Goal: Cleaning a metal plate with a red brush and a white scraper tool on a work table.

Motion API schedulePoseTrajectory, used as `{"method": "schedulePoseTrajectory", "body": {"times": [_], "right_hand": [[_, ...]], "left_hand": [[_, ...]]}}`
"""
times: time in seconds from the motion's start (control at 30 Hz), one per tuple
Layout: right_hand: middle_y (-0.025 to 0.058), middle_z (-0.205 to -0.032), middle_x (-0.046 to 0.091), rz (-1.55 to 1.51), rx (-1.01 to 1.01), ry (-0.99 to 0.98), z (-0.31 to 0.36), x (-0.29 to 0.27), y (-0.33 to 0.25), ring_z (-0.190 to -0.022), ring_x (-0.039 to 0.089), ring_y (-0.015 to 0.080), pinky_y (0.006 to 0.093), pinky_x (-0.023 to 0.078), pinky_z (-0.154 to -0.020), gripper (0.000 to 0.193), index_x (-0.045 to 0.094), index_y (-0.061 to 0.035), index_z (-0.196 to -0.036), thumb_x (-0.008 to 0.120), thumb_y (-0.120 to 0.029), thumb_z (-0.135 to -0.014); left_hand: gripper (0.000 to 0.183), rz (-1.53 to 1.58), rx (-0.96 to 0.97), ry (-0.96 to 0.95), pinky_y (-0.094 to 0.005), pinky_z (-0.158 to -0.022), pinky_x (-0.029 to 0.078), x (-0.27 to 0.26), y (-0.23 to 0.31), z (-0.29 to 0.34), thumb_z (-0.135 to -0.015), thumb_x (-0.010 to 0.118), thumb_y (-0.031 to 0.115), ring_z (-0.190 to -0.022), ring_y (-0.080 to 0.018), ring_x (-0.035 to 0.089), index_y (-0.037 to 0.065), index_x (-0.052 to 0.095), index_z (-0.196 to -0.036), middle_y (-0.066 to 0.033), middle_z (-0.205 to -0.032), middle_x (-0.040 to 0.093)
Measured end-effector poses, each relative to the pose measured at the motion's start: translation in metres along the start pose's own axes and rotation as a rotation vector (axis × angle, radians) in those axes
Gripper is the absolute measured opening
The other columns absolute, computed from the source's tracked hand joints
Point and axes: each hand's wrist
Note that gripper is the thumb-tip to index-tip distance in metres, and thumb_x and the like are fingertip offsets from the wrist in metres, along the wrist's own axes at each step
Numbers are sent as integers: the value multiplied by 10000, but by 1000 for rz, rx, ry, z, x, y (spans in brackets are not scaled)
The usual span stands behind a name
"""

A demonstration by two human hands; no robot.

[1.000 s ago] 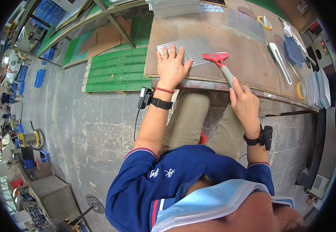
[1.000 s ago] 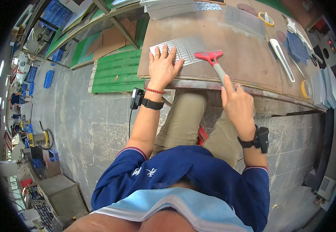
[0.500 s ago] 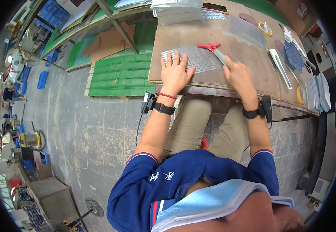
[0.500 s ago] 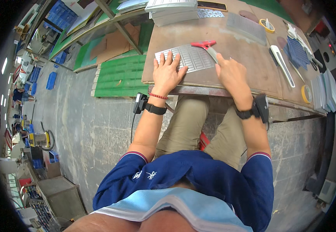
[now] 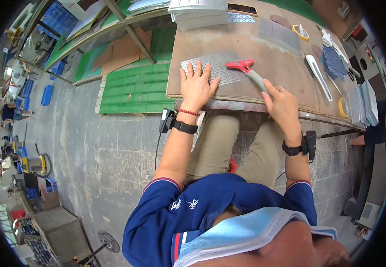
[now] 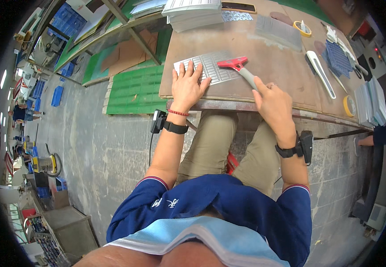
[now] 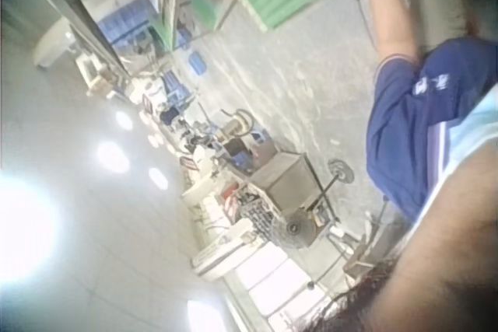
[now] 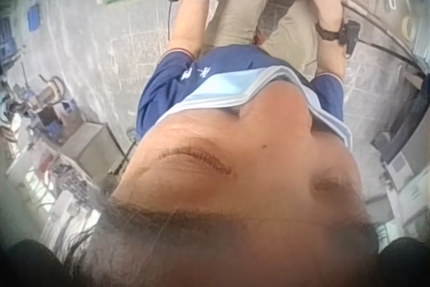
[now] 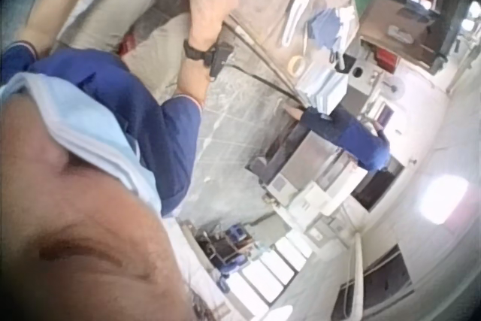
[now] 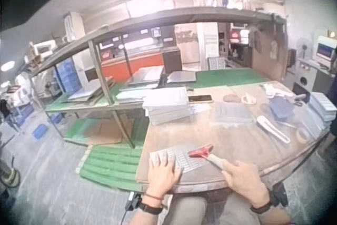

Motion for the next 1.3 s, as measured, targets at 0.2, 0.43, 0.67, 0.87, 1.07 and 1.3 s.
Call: {"method": "schedulePoseTrajectory", "body": {"times": [0.2,0.43,0.67,0.87,1.07,1.3], "right_hand": [[130,-844,646,-179,1,75,42,-21,49,-705,625,289,355,486,-633,410,661,-119,-1221,732,-103,-818],[92,-882,672,-288,-46,-4,73,-46,71,-719,643,250,325,510,-638,436,687,-108,-1182,766,-59,-755],[78,-892,671,-275,-129,-74,58,-42,53,-633,623,215,314,495,-556,408,708,-112,-1142,778,-75,-742],[69,-902,675,-230,-163,-97,39,-34,48,-623,624,220,323,493,-542,392,709,-124,-1138,773,-103,-751],[70,-867,673,-221,-197,-119,26,-35,49,-626,611,240,341,488,-557,374,702,-143,-1148,751,-120,-778],[95,-816,653,-238,-205,-143,7,-29,52,-646,607,280,371,478,-579,353,699,-145,-1155,733,-145,-804]], "left_hand": [[533,80,114,-210,-638,-1098,242,-6,-20,-7,-902,578,490,-1380,-393,362,219,547,-1359,-136,-1458,462],[474,240,144,-262,-585,-1141,209,-13,-45,-21,-954,543,402,-1413,-363,318,218,518,-1390,-125,-1485,430],[476,102,178,-215,-543,-1147,233,-5,-40,-16,-960,513,440,-1396,-331,357,233,520,-1389,-117,-1465,457],[487,118,189,-178,-560,-1125,266,-6,-41,-15,-933,542,453,-1367,-341,400,216,550,-1358,-135,-1435,488],[487,119,190,-202,-532,-1144,243,-8,-38,-16,-941,539,450,-1386,-323,376,233,540,-1376,-119,-1458,468],[479,119,179,-186,-536,-1133,265,-6,-40,-15,-932,559,444,-1381,-325,382,242,547,-1367,-118,-1449,478]]}}
Point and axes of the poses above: each hand's wrist, its own z-axis away from the middle knuckle, its own x-axis out of the palm, y = z × x
